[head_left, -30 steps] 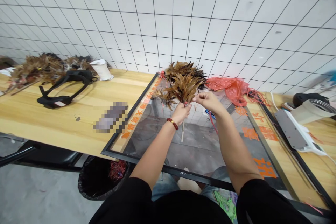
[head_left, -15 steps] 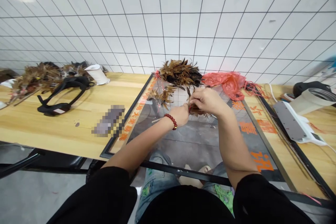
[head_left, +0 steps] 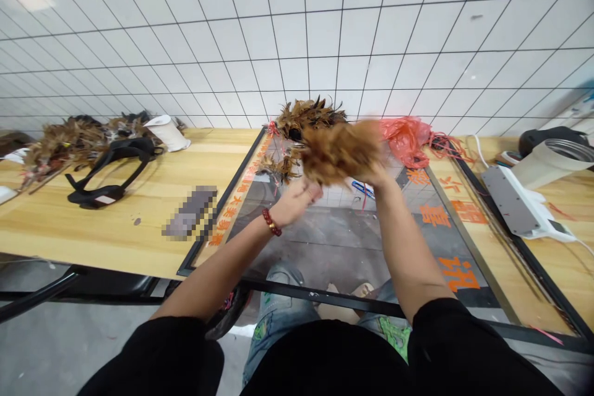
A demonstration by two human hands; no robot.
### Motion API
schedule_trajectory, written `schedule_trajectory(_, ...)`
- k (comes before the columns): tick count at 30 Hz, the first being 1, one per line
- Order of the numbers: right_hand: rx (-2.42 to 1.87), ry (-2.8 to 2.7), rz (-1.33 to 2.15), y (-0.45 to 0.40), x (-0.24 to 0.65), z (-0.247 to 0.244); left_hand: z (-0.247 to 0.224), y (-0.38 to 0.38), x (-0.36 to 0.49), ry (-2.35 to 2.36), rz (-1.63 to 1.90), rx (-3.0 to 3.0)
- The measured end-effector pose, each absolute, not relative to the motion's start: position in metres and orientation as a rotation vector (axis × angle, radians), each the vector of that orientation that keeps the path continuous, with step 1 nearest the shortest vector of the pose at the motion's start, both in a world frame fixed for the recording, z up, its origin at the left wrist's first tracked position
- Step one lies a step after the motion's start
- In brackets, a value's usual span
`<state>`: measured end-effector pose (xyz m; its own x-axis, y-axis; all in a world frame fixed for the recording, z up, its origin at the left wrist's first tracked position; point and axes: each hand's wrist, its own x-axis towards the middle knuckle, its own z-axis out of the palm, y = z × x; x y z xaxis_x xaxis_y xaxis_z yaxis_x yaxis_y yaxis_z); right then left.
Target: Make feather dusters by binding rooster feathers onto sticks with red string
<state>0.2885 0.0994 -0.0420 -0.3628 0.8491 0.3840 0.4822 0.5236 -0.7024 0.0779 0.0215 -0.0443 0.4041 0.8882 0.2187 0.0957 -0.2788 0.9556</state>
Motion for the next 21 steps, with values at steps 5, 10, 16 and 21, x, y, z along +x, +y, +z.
schedule_trajectory(5,-1.103,-2.087,0.679,0.105,0.27,-0.05,-0.058,0.053,0.082,1.079,1.289,1.002)
schedule_trajectory(10,-1.236,-2.111,0.442,0.101,0.263,-0.047,-0.075,0.071,0.079,1.223,1.337,1.019)
schedule_trajectory(16,-1.294,-2.052,0.339,0.104,0.271,-0.045,-0.087,0.071,0.086,1.288,1.62,1.288)
schedule_trajectory(21,-1.265,-2.016,0.508,0.111,0.28,-0.053,-0.075,0.075,0.098,1.092,1.646,0.994)
